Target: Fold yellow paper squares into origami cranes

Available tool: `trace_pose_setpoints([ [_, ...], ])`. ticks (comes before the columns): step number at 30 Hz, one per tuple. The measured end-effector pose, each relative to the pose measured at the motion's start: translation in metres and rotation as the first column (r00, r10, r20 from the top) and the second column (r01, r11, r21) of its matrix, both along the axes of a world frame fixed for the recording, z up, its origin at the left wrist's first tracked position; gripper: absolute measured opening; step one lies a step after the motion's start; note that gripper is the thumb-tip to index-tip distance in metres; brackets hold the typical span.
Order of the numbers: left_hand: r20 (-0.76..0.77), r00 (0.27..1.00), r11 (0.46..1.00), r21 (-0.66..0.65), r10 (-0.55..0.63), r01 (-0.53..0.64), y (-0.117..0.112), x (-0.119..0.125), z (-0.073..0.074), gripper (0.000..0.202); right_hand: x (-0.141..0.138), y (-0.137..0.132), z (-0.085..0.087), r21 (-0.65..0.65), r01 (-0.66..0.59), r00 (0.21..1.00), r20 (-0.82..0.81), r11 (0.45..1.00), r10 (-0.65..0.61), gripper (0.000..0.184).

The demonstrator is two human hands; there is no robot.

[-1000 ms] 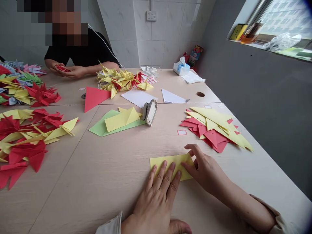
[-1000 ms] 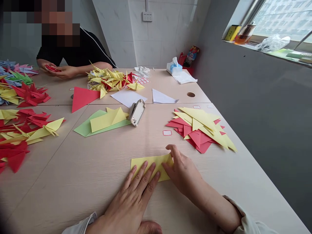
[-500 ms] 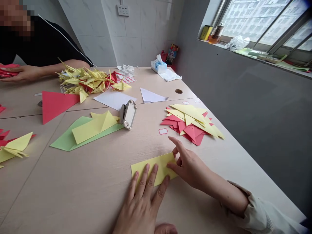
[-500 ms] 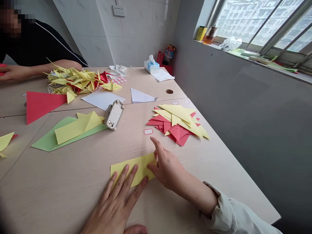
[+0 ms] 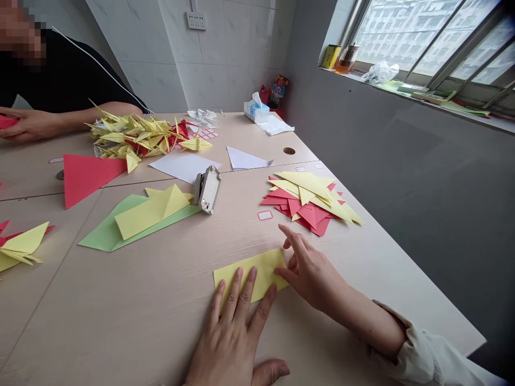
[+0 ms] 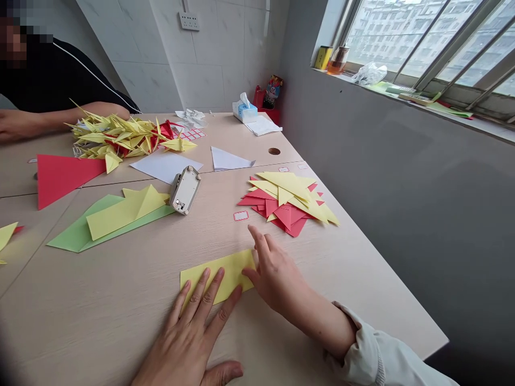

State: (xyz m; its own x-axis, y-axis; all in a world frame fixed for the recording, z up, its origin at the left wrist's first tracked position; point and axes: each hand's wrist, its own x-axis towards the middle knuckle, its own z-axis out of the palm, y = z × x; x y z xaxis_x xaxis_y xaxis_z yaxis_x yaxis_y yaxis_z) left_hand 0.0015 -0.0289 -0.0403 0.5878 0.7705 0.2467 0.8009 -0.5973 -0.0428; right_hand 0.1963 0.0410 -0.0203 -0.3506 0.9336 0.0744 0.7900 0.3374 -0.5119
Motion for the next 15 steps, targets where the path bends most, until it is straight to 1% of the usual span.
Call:
trace_pose_setpoints([
  [2, 0.002, 1.0, 1.0, 0.001, -0.011, 0.011, 0.0, -0.001, -0.001, 0.079, 0.006, -0.007, -0.002, 0.108, -0.057, 0.998, 0.021, 0.993, 0.055, 0.063],
  [4, 0.008, 1.0, 1.0, 0.004, -0.02, 0.02, 0.0, -0.001, -0.003, 0.08, 0.012, -0.012, -0.003, 0.192, -0.169, 0.986, 0.051, 0.967, 0.162, 0.043],
  [6, 0.017, 1.0, 1.0, 0.003, -0.022, 0.022, -0.001, -0.001, -0.003, 0.08, 0.016, -0.015, -0.002, 0.203, -0.329, 0.944, 0.065, 0.922, 0.323, 0.032],
  [8, 0.027, 0.999, 1.0, -0.009, -0.021, 0.022, -0.002, -0.001, -0.003, 0.08, 0.019, -0.014, 0.001, 0.171, -0.468, 0.883, 0.045, 0.867, 0.467, 0.029],
  [9, 0.033, 0.999, 1.0, -0.016, -0.025, 0.026, -0.003, -0.002, -0.003, 0.081, 0.021, -0.012, 0.003, 0.146, -0.51, 0.859, 0.032, 0.848, 0.511, 0.029],
  [12, 0.029, 0.999, 0.997, -0.068, -0.038, 0.04, -0.002, -0.006, -0.001, 0.077, 0.024, -0.007, 0.007, 0.093, -0.541, 0.841, 0.031, 0.836, 0.54, 0.032],
  [15, 0.012, 0.998, 0.987, -0.147, -0.068, 0.069, 0.001, -0.018, 0.005, 0.066, 0.025, -0.005, 0.008, 0.093, -0.545, 0.837, 0.117, 0.833, 0.535, 0.034],
])
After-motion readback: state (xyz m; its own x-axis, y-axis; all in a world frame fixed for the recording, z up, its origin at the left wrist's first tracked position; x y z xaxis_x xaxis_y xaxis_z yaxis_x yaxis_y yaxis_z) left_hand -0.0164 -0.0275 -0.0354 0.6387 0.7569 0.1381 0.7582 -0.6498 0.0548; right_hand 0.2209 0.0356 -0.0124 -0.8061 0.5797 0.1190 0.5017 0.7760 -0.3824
